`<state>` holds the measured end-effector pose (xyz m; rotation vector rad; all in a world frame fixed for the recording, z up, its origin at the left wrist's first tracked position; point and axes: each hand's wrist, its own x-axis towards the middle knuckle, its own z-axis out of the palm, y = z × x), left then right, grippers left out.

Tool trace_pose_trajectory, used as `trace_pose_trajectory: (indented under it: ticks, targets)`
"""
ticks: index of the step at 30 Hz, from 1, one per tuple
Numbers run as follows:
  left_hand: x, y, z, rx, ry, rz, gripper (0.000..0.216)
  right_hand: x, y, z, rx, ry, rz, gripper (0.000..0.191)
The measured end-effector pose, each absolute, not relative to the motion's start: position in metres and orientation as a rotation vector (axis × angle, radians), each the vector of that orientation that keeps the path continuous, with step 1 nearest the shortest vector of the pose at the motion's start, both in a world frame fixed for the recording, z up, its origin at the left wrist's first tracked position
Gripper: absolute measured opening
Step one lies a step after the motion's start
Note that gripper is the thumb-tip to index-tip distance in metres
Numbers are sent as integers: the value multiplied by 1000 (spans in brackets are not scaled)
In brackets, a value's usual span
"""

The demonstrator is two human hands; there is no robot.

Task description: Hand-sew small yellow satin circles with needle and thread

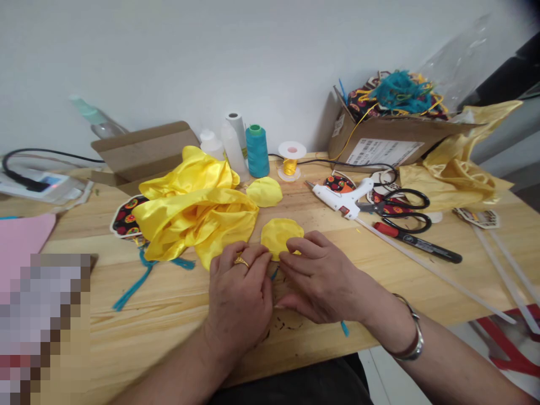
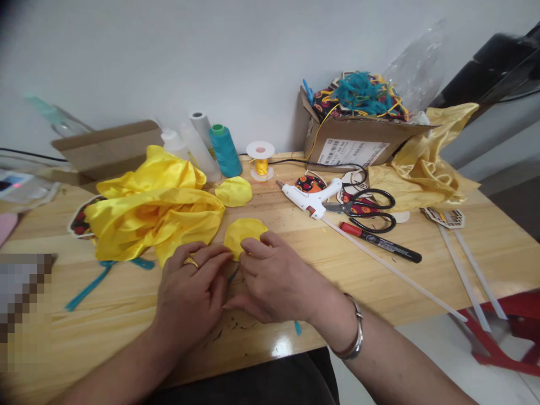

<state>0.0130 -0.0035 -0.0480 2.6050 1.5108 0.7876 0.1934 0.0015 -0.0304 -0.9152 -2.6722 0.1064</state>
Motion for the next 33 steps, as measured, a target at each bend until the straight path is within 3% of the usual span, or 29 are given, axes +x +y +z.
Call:
trace_pose_trajectory:
  ticks: [4, 9, 14, 22, 27, 33]
  targets:
    - [12, -3, -50, 2581, 1558, 827, 31, 199, 4, -29, -1025, -2299, 256, 34]
    - [11, 2, -50, 2468, 1703, 790, 45, 210, 16, -33, -1643, -1611, 526, 28]
    - [13, 5, -49, 2376, 1698, 775, 48, 213, 22, -40, -1680, -1507, 827, 34]
    - [13, 5, -47, 2351, 1655, 865, 49, 212, 23, -44, -1646, -1557, 830, 35]
    - [9, 2, -47, 2330, 1627, 935, 39, 212, 23, -46, -1594, -1582, 816, 37]
    - [9, 0, -42, 2365, 1551, 963, 43, 212, 20, -39, -1745, -1677, 548, 40]
